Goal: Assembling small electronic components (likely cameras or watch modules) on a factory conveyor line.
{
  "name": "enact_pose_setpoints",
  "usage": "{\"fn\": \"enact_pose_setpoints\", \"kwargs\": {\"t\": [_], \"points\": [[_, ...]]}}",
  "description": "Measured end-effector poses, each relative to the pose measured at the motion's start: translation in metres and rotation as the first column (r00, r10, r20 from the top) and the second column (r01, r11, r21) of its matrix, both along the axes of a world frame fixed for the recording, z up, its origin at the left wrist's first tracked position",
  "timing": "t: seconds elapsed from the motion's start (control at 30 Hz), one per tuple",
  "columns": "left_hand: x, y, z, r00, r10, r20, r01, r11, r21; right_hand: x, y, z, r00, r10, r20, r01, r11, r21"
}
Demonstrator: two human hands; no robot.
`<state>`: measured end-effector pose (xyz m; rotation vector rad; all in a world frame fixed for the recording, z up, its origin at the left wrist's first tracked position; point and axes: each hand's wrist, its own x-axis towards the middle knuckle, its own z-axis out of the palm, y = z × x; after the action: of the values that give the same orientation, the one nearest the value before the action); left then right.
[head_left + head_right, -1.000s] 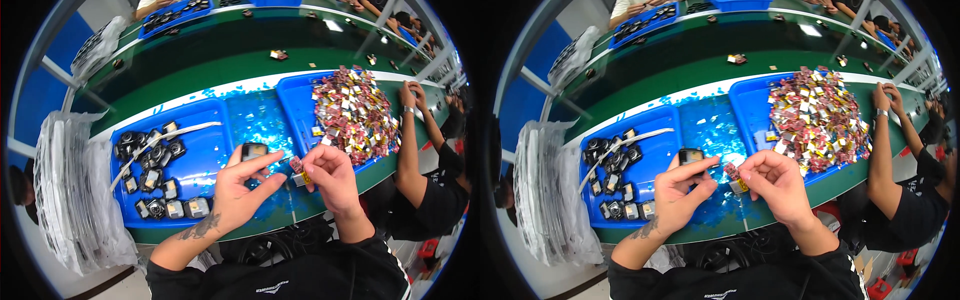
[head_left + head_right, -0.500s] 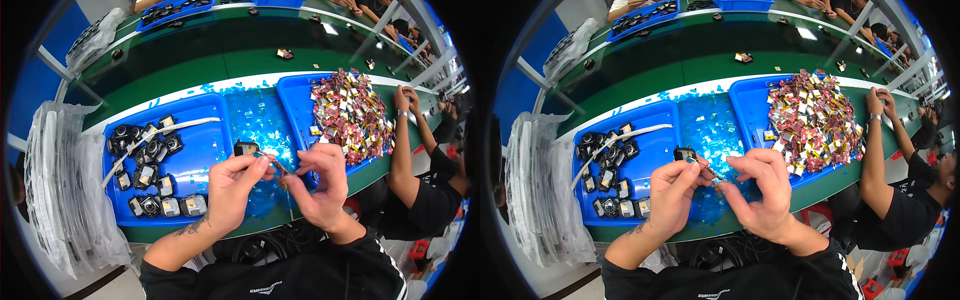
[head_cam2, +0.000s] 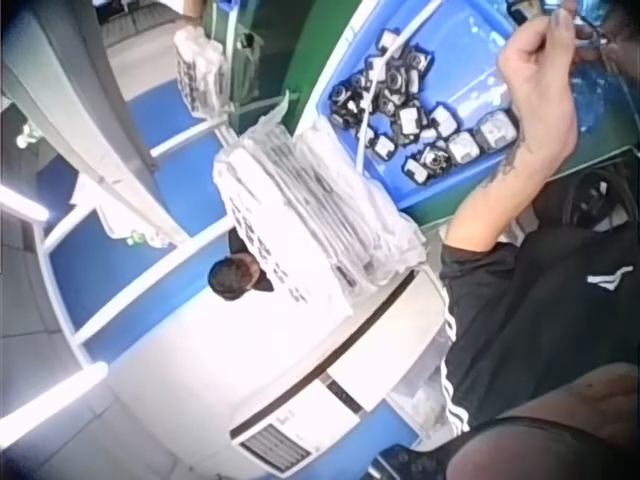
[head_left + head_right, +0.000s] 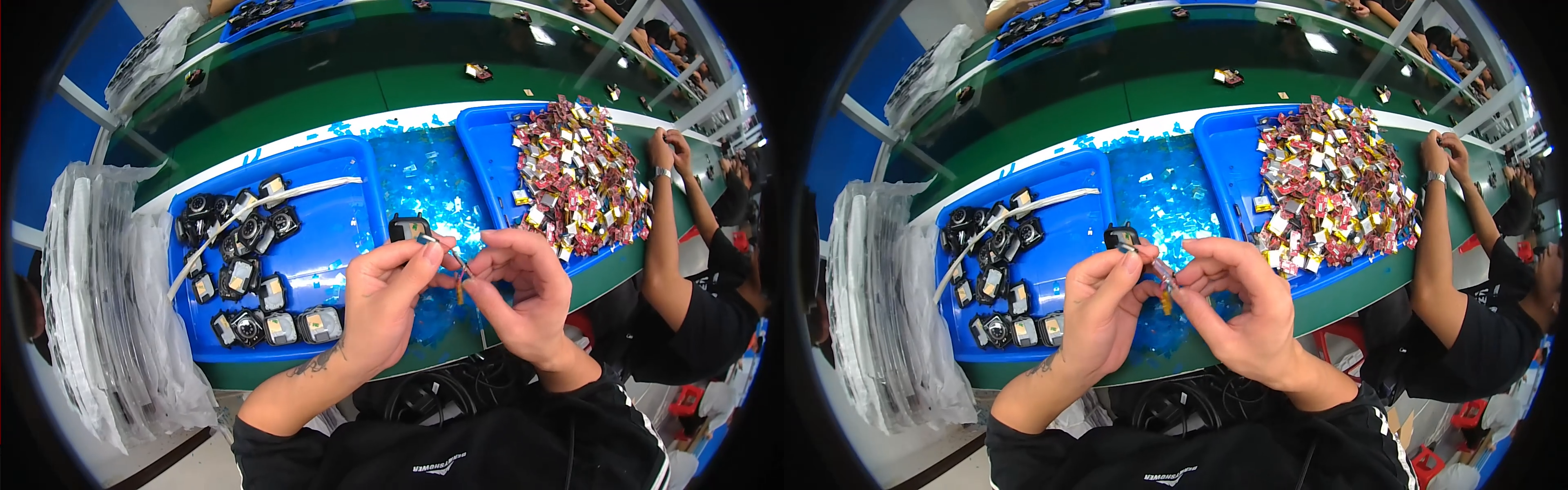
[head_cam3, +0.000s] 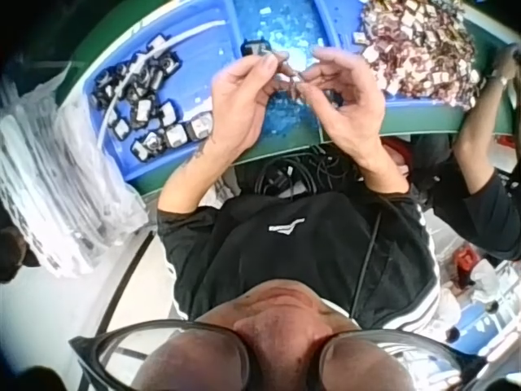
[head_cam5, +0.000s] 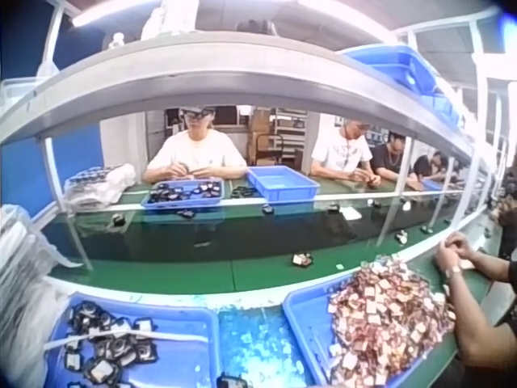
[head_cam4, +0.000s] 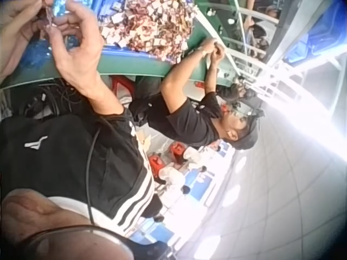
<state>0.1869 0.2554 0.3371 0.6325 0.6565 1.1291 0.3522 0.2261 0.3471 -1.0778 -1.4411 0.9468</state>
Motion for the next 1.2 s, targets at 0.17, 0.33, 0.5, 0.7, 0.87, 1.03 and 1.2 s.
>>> {"fn": "enact_pose_setpoints", "kwargs": {"t": [0.17,0.33,0.5,0.7,0.87,1.03,1.2], "points": [[-0.005,-0.003,-0.008,0.987,-0.089,0.134,0.057,0.973,0.223,-0.002,-0.006,0.009,0.981,0.106,-0.161,-0.123,0.987,-0.103],[-0.007,0.0,-0.01,0.987,-0.142,0.068,0.123,0.964,0.238,-0.002,-0.008,0.012,0.947,0.181,-0.264,-0.192,0.981,-0.014],[-0.004,-0.002,-0.007,0.994,0.091,-0.058,-0.073,0.961,0.268,0.006,-0.002,0.013,0.961,0.184,-0.207,-0.2,0.978,-0.06],[-0.011,0.007,0.003,0.802,0.271,-0.532,0.096,0.821,0.562,0.02,0.014,0.027,0.988,0.139,0.062,-0.137,0.99,-0.04],[-0.011,0.007,0.007,0.713,0.237,-0.66,0.273,0.774,0.572,0.018,0.03,0.037,0.914,0.307,0.265,-0.311,0.95,-0.03],[-0.013,0.008,0.01,0.626,0.172,-0.76,0.402,0.765,0.504,0.024,0.032,0.04,0.881,0.355,0.313,-0.34,0.935,-0.102],[-0.013,0.007,0.013,0.69,0.103,-0.716,0.384,0.788,0.482,0.023,0.032,0.041,0.838,0.368,0.403,-0.354,0.929,-0.113]]}}
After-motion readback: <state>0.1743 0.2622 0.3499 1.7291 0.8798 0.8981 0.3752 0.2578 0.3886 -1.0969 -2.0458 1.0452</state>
